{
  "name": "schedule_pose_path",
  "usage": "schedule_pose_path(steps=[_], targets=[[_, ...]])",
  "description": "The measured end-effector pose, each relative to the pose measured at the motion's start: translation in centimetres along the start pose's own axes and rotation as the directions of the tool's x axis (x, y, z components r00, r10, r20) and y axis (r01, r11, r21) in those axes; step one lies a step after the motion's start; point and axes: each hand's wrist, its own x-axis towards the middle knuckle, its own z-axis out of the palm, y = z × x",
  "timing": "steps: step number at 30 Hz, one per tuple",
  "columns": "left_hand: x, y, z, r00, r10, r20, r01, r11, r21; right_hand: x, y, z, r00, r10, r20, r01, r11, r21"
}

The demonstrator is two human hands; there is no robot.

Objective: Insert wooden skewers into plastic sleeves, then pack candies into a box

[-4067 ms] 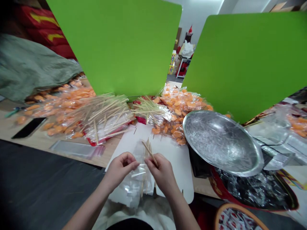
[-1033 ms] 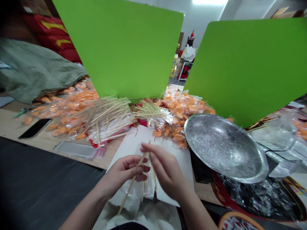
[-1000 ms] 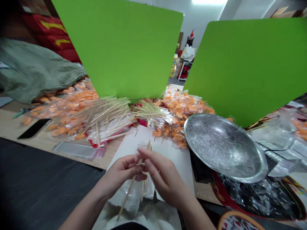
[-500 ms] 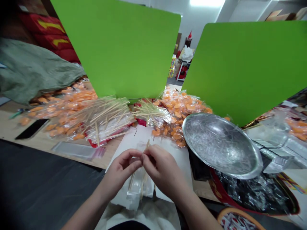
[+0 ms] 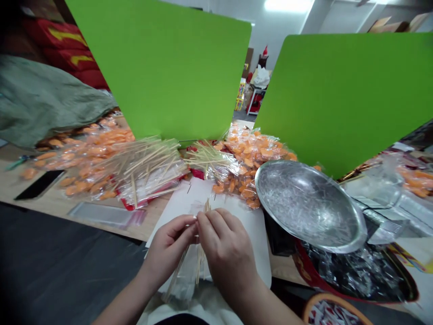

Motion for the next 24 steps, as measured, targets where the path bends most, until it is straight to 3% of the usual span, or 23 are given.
schedule_pose_path(steps=[3, 5, 9, 12, 14, 16, 20, 22, 24], targets=[[-0.1, 0.0, 0.1, 0.994, 0.107, 0.019, -0.109, 0.973, 0.202, 0.0, 0.2, 0.4, 1.0, 0.027, 0.012, -0.028, 0.999, 0.018], [-0.1, 0.1, 0.2, 0.994, 0.11, 0.014, -0.111, 0.965, 0.24, -0.2, 0.6, 0.6, 0.994, 0.105, -0.004, -0.104, 0.99, 0.093], [0.1, -0.1, 0.5, 0.999, -0.048, 0.002, 0.048, 0.998, 0.045, -0.8, 3.0, 0.4, 0.939, 0.343, 0.014, -0.333, 0.9, 0.28], [0.4, -0.7, 0.6, 0.984, -0.176, -0.04, 0.171, 0.98, -0.102, -0.9, 5.5, -0.9, 0.887, 0.461, 0.0, -0.447, 0.861, 0.242], [0.6, -0.9, 0.8, 0.978, -0.199, -0.068, 0.19, 0.975, -0.113, -0.8, 6.1, -1.9, 0.902, 0.432, -0.018, -0.42, 0.885, 0.199], [0.7, -1.0, 1.0, 0.98, -0.188, -0.071, 0.181, 0.979, -0.098, -0.5, 5.6, -2.4, 0.952, 0.305, -0.034, -0.296, 0.94, 0.17], [0.7, -0.9, 1.6, 0.997, -0.051, -0.054, 0.055, 0.995, 0.089, -0.3, 2.9, -1.0, 0.997, 0.078, 0.017, -0.079, 0.995, 0.055], [0.7, -0.8, 1.8, 0.999, 0.022, -0.036, -0.014, 0.979, 0.204, -0.5, 2.0, 0.3, 0.996, 0.082, 0.025, -0.082, 0.997, 0.009], [0.7, -0.7, 1.8, 1.0, 0.018, -0.019, -0.013, 0.977, 0.213, -0.8, 2.0, 1.3, 0.991, 0.131, 0.003, -0.131, 0.991, 0.041]])
